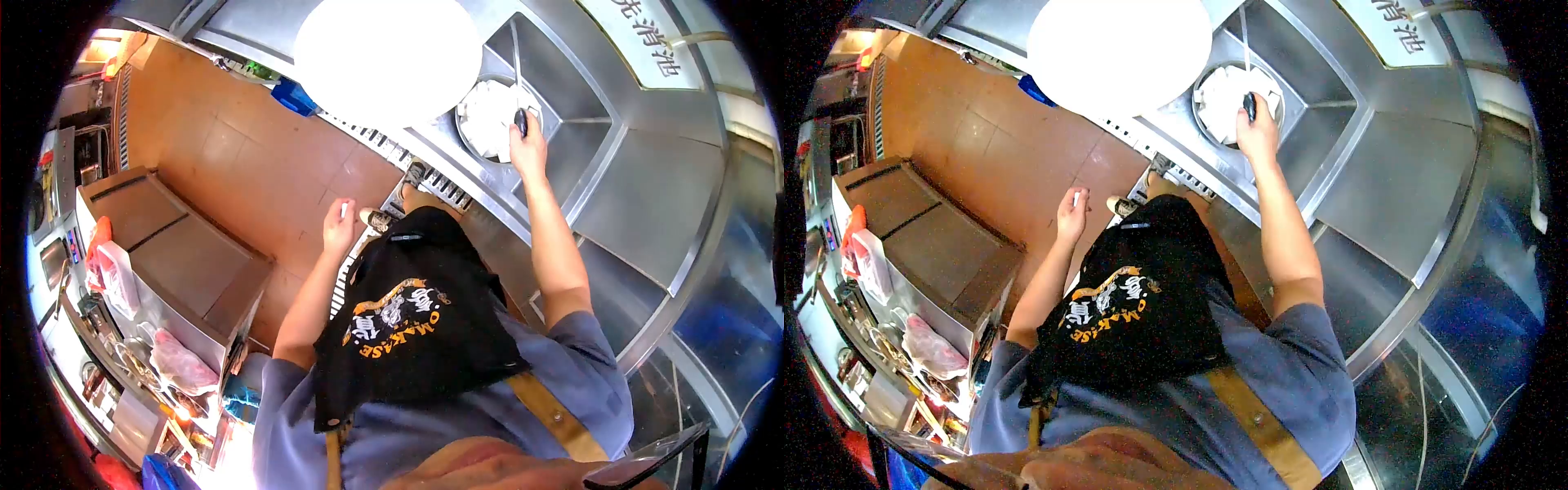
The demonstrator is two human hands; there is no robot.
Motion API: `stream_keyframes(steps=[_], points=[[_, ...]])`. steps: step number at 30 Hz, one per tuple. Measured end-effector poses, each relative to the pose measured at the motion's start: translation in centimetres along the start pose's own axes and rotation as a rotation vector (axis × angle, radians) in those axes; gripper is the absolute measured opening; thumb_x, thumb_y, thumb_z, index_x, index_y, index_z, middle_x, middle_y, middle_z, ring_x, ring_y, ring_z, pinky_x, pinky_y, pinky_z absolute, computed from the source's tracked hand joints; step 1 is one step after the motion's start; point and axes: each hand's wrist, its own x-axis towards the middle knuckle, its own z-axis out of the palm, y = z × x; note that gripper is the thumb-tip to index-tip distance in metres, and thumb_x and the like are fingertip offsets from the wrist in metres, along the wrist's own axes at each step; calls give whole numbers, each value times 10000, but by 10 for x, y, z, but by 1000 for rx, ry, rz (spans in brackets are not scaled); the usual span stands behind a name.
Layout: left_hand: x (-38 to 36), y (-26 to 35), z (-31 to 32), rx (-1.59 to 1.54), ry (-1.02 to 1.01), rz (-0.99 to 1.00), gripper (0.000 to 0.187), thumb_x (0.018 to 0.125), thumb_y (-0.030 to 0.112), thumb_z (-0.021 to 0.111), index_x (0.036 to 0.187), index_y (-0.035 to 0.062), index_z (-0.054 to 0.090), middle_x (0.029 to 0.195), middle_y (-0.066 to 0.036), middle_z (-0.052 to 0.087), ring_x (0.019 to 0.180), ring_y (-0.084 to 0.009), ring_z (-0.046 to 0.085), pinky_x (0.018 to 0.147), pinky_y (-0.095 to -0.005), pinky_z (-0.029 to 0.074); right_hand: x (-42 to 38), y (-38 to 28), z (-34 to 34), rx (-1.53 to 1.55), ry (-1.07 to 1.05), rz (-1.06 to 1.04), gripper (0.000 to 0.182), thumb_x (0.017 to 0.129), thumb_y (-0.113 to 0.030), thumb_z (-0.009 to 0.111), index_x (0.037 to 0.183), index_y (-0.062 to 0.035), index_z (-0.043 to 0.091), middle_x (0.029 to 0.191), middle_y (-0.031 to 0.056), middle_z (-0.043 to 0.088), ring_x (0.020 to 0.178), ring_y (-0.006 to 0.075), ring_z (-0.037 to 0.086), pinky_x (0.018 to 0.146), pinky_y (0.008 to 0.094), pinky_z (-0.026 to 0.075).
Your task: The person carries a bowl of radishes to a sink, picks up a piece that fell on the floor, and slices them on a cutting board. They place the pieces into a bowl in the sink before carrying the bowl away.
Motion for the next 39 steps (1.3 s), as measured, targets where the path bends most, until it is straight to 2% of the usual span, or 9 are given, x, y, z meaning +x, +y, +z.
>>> stream_keyframes(steps=[8, 11, 16, 21, 25, 28, 32, 36, 39], points=[[4, -50, -37, 11, 215, -37, 234, 1011, 289, 582, 1037, 59, 622, 782, 9, 581, 691, -88, 542, 633, -250, 456, 109, -54, 64, 224, -130, -393, 404, 919, -246, 647, 1291, -94, 606, 1089, 167, 671, 1049, 321, 648, 898, 357, 508], [-9, -43, -44, -132, 302, -199, 229, 999, 298, 600, 1040, 75, 626, 788, 11, 595, 659, -82, 543, 582, -241, 441, 111, -7, 90, 443, 125, -23, 311, 935, -233, 626, 1164, -23, 632, 1012, 168, 678, 948, 342, 651, 866, 385, 518], [-26, -94, -34, -327, 398, -425, 195, 961, 201, 572, 1129, 115, 622, 945, -17, 648, 763, -148, 650, 600, -273, 472, 67, 96, 167, -535, -462, -234, 514, 804, -228, 664, 1277, -59, 559, 1326, 210, 551, 1216, 395, 511, 1024, 472, 447], [-30, -111, -2, -195, 318, -540, 323, 905, 263, 656, 1171, 85, 613, 856, -62, 677, 720, -141, 633, 572, -304, 526, 112, 197, 225, -227, -285, -1013, 442, 893, -356, 601, 1234, -79, 660, 1242, 162, 664, 1146, 353, 626, 996, 449, 485], [-38, -128, 10, -432, 540, -629, 392, 857, 298, 719, 1165, 75, 626, 915, -121, 675, 788, -220, 673, 618, -372, 560, 148, 177, 176, -1040, -677, -532, 539, 961, -412, 543, 1303, 3, 589, 1319, 213, 596, 1223, 361, 547, 1069, 451, 397], [-78, -165, -25, -1328, 904, -591, 238, 851, 256, 724, 988, 75, 653, 776, -124, 642, 637, -274, 647, 468, -397, 507, 151, 152, 91, -803, -607, -398, 447, 987, -366, 517, 1025, 55, 663, 1001, 211, 668, 1000, 315, 607, 913, 461, 451], [-223, -218, -194, -1568, 1535, -212, 287, 961, 353, 623, 894, 74, 611, 720, -116, 604, 560, -265, 608, 404, -378, 443, 163, 133, 34, -333, -910, 497, 387, 987, -323, 511, 880, 21, 655, 860, 133, 653, 848, 250, 593, 791, 412, 457], [-433, -227, -338, -1375, 2034, 384, 518, 951, 436, 621, 1230, 27, 466, 1104, -181, 597, 855, -276, 635, 673, -371, 551, 106, 41, 64, -462, -1164, 259, 358, 984, -306, 517, 846, 2, 638, 833, 103, 634, 808, 221, 574, 750, 386, 443], [-497, -261, -339, -1185, 2426, 222, 624, 922, 433, 659, 1350, 41, 430, 1121, -162, 622, 826, -225, 629, 719, -359, 546, 66, -54, 105, -581, -1423, -300, 341, 981, -294, 521, 820, -13, 625, 813, 81, 620, 779, 199, 560, 718, 367, 433]])
